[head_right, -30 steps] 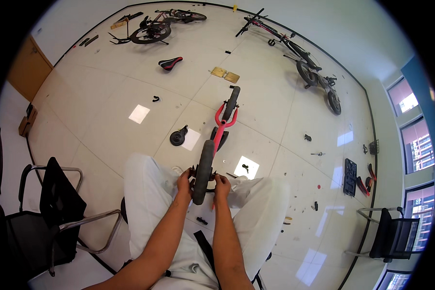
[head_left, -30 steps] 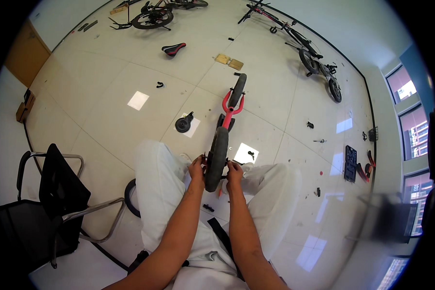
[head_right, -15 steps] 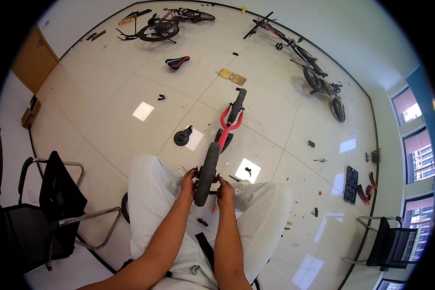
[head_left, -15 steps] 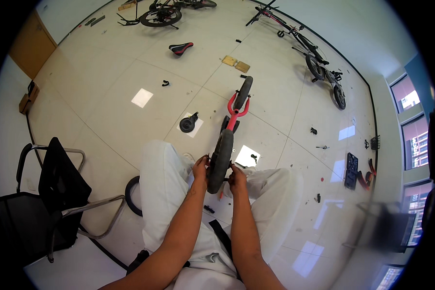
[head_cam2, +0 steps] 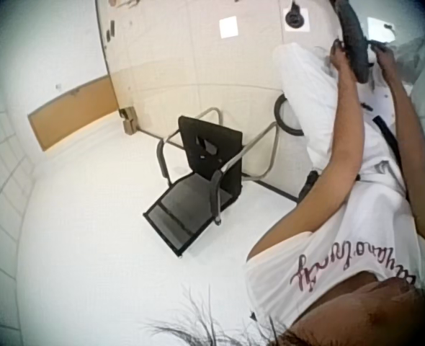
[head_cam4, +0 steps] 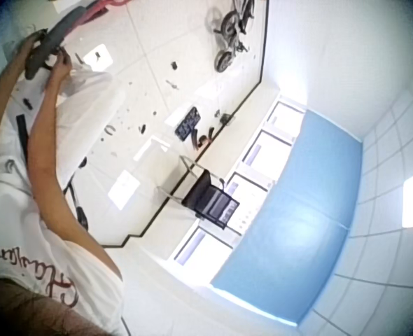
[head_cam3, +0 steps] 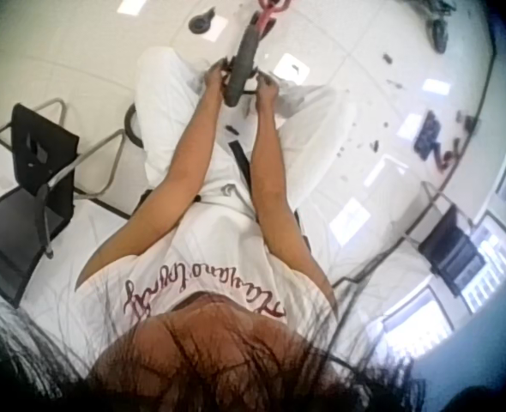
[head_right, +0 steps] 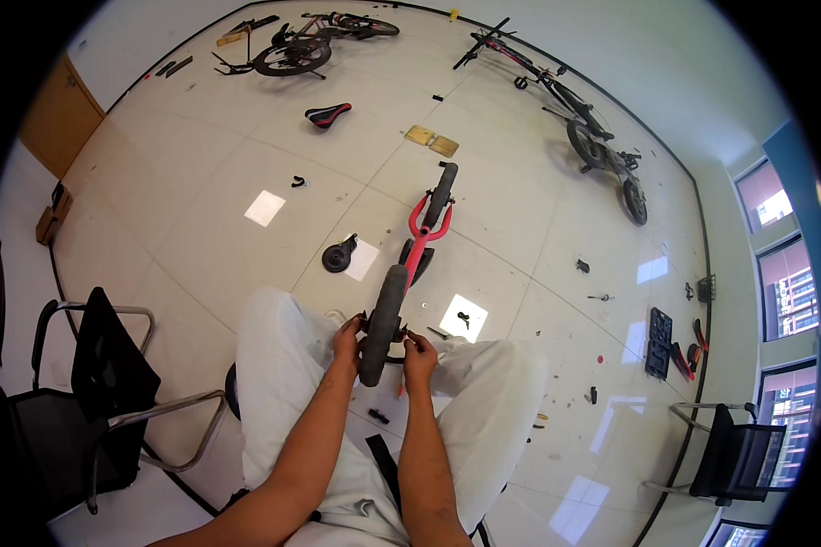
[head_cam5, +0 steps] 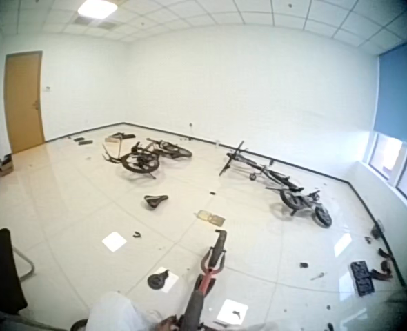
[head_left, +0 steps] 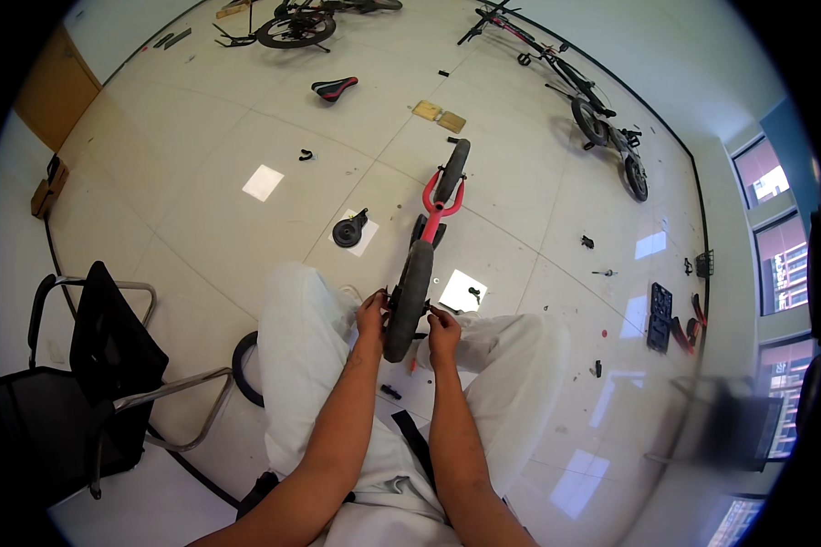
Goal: The person assembles a pink scooter by attaching the front wheel to the fork and securing it with a bolt. They then attach the handlebar stem to the frame and tighten it using pliers.
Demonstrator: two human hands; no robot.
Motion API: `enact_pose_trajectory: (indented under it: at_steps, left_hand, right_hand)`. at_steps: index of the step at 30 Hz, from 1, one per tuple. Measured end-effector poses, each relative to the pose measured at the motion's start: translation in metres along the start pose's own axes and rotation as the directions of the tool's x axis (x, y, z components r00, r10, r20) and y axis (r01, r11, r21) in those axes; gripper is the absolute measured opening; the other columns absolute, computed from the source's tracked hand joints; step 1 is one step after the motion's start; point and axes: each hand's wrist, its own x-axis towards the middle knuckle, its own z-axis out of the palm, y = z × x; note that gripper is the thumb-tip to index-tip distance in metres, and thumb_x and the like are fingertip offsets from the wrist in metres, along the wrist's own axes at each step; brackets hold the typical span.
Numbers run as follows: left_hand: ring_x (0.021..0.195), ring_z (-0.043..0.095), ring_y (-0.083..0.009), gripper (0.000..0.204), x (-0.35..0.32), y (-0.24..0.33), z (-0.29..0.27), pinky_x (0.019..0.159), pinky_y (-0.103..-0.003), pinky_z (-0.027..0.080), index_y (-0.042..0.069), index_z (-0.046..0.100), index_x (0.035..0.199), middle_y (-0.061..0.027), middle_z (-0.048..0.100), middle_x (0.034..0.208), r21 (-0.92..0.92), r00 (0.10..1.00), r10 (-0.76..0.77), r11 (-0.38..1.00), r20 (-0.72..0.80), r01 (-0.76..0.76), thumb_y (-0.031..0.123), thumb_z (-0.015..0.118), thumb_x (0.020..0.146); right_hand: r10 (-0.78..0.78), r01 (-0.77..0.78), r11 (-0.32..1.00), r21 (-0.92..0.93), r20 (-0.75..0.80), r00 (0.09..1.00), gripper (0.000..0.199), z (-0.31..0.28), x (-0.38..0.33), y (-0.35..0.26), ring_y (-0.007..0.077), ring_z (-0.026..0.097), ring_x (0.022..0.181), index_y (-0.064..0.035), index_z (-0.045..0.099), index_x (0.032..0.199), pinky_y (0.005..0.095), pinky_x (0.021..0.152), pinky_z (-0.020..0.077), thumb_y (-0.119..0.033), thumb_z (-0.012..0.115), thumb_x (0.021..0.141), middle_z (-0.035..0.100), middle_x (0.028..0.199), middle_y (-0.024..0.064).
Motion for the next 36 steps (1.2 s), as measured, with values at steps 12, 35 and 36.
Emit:
enact_pose_trajectory:
  at_steps: [12,35,36]
  left_hand:
    - [0.092,0.056,-0.0169,0.024,-0.003,0.007,0.004,0.062,-0.031,0.047,0.008,0.064,0.108,-0.0057,0.062,0.104,0.168,1.000,0.007,0.986,0.006,-0.007,0.021,0.054,0.090]
    - [0.070,0.056,-0.0131,0.020,-0.006,0.008,0.009,0.055,-0.027,0.044,0.009,0.068,0.099,-0.0004,0.063,0.080,0.090,0.997,0.004,0.996,-0.077,0.003,0.022,0.062,0.086]
    - [0.074,0.056,-0.0143,0.022,-0.006,0.009,0.009,0.056,-0.028,0.045,0.008,0.067,0.102,-0.0014,0.063,0.086,0.099,0.997,-0.003,0.995,-0.074,0.010,0.021,0.060,0.087]
  right_hand:
    - [0.272,-0.268,0.956,0.119,-0.014,0.962,0.027,0.000,0.014,-0.001,0.0053,0.029,0.043,-0.0008,0.067,0.092,0.0238,0.040,0.0223,-0.026,0.067,0.084,0.035,0.052,-0.0061]
    - [0.370,-0.382,0.852,0.359,0.104,0.923,0.028,0.001,0.007,-0.005,0.0039,0.028,0.041,-0.0010,0.061,0.110,0.0223,0.038,0.0221,-0.017,0.064,0.087,0.038,0.054,-0.0072]
    - [0.365,-0.381,0.850,0.363,0.114,0.924,0.029,0.001,0.008,-0.004,0.0039,0.028,0.041,-0.0009,0.061,0.110,0.0223,0.038,0.0222,-0.017,0.064,0.086,0.038,0.054,-0.0073]
